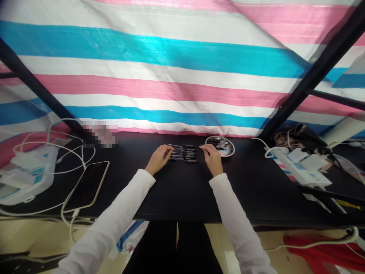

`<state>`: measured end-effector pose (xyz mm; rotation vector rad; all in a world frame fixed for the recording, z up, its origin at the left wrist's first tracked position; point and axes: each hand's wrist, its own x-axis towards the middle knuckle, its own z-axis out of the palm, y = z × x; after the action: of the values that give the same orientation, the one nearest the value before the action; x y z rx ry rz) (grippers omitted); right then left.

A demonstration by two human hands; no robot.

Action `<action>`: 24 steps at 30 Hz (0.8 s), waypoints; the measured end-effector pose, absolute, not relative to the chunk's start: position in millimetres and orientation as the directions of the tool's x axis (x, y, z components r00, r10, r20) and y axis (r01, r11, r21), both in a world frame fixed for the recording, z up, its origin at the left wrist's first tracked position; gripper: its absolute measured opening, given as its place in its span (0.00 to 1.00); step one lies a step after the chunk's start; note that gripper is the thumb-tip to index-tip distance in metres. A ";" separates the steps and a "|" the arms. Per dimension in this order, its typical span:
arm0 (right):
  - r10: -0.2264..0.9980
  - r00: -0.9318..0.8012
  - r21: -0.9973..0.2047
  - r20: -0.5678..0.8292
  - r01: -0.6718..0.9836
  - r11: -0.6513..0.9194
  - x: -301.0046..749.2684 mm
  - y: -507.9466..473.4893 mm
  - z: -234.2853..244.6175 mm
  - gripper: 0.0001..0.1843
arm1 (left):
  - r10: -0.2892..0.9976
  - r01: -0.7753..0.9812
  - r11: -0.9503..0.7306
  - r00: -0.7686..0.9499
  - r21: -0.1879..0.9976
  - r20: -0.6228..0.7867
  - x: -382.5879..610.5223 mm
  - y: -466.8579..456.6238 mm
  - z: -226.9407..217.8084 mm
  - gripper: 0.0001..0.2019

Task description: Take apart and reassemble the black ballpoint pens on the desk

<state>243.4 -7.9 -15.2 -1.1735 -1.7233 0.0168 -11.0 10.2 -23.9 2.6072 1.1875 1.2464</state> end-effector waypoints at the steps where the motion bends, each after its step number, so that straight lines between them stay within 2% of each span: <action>1: 0.713 -0.043 -0.514 0.700 0.663 0.544 240.2 -8.9 -15.8 0.12 | 0.639 0.623 -0.713 0.387 0.323 0.664 -11.1 9.9 -23.4 0.07; 6: 0.802 -0.047 -0.678 0.596 0.505 0.534 220.7 -13.3 -20.6 0.07 | 0.624 0.583 -0.732 0.367 0.352 0.690 -11.6 7.1 -20.4 0.07; 10: 0.846 -0.059 -0.756 0.531 0.418 0.503 208.7 -15.7 -23.6 0.13 | 0.597 0.538 -0.753 0.314 0.379 0.738 -11.9 3.5 -18.7 0.06; 15: 0.862 -0.060 -0.789 0.503 0.376 0.486 205.3 -16.8 -24.9 0.18 | 0.565 0.528 -0.755 0.224 0.389 0.794 -12.7 1.4 -20.2 0.05; 24: 0.854 -0.101 -0.780 0.510 0.365 0.509 203.8 -20.3 -21.1 0.14 | 0.544 0.527 -0.765 0.223 0.370 0.809 -12.6 0.7 -20.7 0.05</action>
<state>203.8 -20.3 -21.1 -1.0438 -1.6903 0.5761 -12.6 0.7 -20.7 2.4437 1.0699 1.6277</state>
